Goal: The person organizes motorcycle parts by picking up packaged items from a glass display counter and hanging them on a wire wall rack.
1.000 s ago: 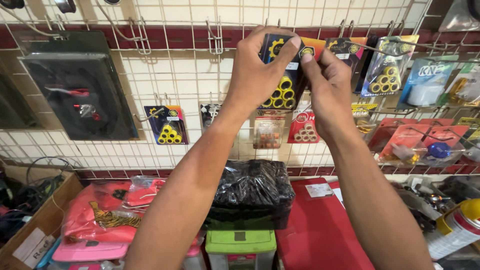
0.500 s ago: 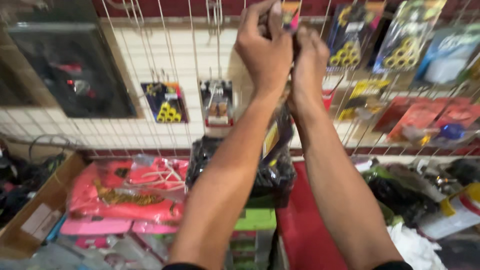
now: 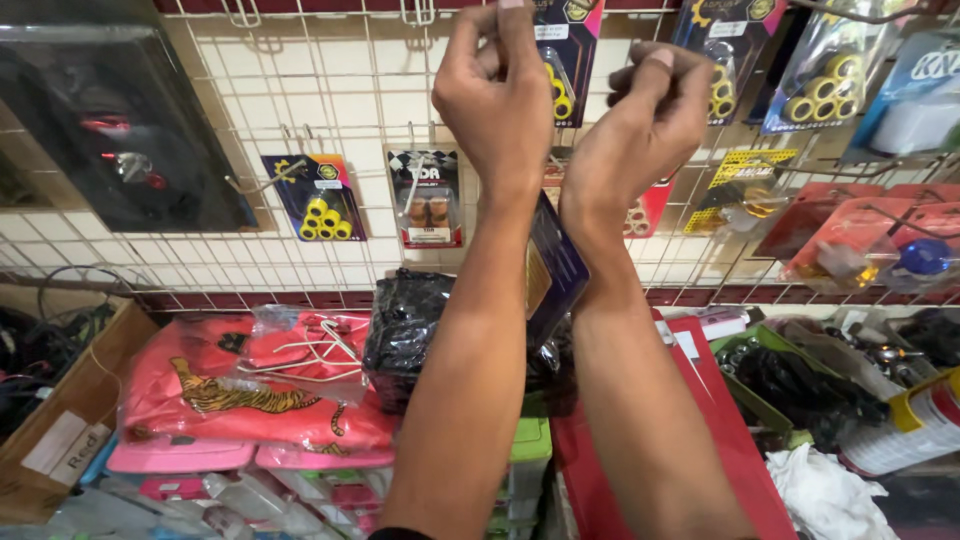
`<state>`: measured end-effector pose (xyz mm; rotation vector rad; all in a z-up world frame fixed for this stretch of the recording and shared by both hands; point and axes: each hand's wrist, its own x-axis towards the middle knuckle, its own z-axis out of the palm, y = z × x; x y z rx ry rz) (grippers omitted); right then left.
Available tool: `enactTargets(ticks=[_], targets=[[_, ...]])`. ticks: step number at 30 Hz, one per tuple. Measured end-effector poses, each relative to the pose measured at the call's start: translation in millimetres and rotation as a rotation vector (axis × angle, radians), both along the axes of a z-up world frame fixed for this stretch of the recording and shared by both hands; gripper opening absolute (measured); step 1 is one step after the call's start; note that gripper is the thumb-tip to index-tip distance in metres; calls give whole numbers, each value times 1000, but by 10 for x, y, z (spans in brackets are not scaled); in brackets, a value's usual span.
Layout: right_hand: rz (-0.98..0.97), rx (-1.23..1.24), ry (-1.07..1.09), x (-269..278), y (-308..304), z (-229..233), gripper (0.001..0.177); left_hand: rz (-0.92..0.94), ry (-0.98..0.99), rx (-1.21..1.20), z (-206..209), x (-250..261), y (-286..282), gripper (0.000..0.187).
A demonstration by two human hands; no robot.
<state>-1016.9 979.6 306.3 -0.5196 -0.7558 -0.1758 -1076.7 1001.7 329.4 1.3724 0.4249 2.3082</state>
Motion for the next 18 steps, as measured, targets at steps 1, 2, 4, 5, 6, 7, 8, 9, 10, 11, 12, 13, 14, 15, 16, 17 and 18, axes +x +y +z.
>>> enactTargets(ticks=[1, 2, 4, 5, 6, 7, 8, 9, 10, 11, 12, 13, 14, 15, 16, 17, 18], targets=[[-28, 18, 2, 4, 13, 1, 17, -2, 42, -36, 11, -45, -31, 29], [-62, 32, 2, 1, 23, -10, 16, -53, 65, -52, -14, -91, -80, 35], [-136, 55, 0, -4, 33, -50, 15, -159, 111, -90, -148, -162, -214, 49], [-143, 46, 10, -3, 39, -59, 14, -140, 142, -87, -211, -177, -272, 50], [-150, 37, 19, -2, 41, -62, 13, -121, 172, -83, -270, -182, -328, 51], [-156, 31, 31, -12, 45, -57, 12, -101, 205, -77, -315, -189, -375, 53], [-157, 28, 35, -47, 44, -65, 12, -50, 204, -107, -362, -192, -434, 51], [-162, 28, 36, -86, 40, -69, 12, -3, 199, -133, -396, -177, -493, 48], [-167, 29, 36, -117, 39, -63, 12, 44, 194, -159, -403, -166, -523, 46], [-169, 9, 43, -132, 29, -66, 11, 17, 176, -177, -410, -166, -533, 46], [-171, -11, 51, -138, 19, -67, 11, -10, 158, -196, -422, -173, -533, 46], [-171, -29, 56, -140, 13, -57, 11, -35, 138, -213, -432, -179, -519, 46], [-155, -43, 20, -130, 1, -48, 10, -103, 137, -192, -441, -180, -491, 47], [-138, -55, -17, -116, -14, -35, 10, -170, 136, -170, -443, -181, -442, 48], [-121, -68, -53, -111, -28, -18, 9, -236, 135, -147, -443, -182, -386, 50], [-131, -95, -99, -115, -55, -10, 9, -276, 146, -145, -427, -194, -314, 50], [-141, -123, -144, -123, -106, -18, 9, -315, 158, -143, -391, -220, -230, 49]])
